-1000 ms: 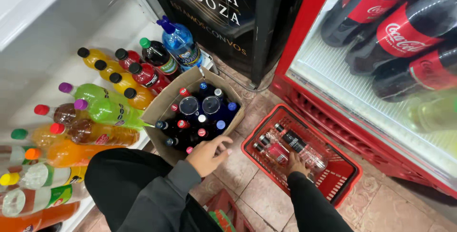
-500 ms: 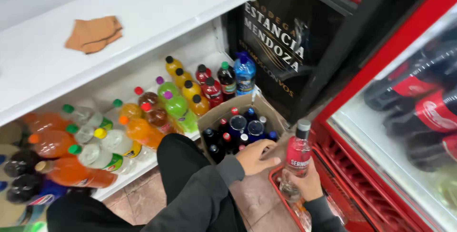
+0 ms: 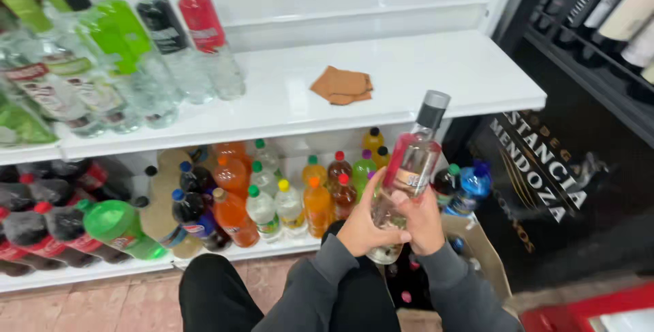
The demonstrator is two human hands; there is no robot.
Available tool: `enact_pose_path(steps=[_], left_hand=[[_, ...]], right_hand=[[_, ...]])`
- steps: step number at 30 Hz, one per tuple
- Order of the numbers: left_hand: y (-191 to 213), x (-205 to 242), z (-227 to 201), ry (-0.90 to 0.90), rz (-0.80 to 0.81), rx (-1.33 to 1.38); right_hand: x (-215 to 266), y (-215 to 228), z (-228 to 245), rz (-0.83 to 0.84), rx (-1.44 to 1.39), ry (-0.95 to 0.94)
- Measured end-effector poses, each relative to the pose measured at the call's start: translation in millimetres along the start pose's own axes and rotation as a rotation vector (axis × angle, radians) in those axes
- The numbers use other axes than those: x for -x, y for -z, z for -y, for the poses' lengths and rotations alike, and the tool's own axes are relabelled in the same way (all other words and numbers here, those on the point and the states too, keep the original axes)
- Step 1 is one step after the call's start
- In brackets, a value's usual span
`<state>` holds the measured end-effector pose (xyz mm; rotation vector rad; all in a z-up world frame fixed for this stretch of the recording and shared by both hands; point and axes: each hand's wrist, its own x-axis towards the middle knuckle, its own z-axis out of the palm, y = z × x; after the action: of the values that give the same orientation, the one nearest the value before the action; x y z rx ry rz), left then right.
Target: The person wipes and places multiple bottles of vodka onto a store shelf. They handle each bottle individually, wiping it with a cloth before arranging it in a row next to other bottles.
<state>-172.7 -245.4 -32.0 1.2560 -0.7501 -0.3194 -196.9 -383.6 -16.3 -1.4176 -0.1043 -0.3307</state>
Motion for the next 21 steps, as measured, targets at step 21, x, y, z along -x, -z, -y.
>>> enact_pose_path(steps=[21], left_hand=[[152.4,73.4,-41.2,-0.053,-0.42,-0.102]], right_hand=[[-269.7,-73.0,-91.3,0.097,1.453,0.282]])
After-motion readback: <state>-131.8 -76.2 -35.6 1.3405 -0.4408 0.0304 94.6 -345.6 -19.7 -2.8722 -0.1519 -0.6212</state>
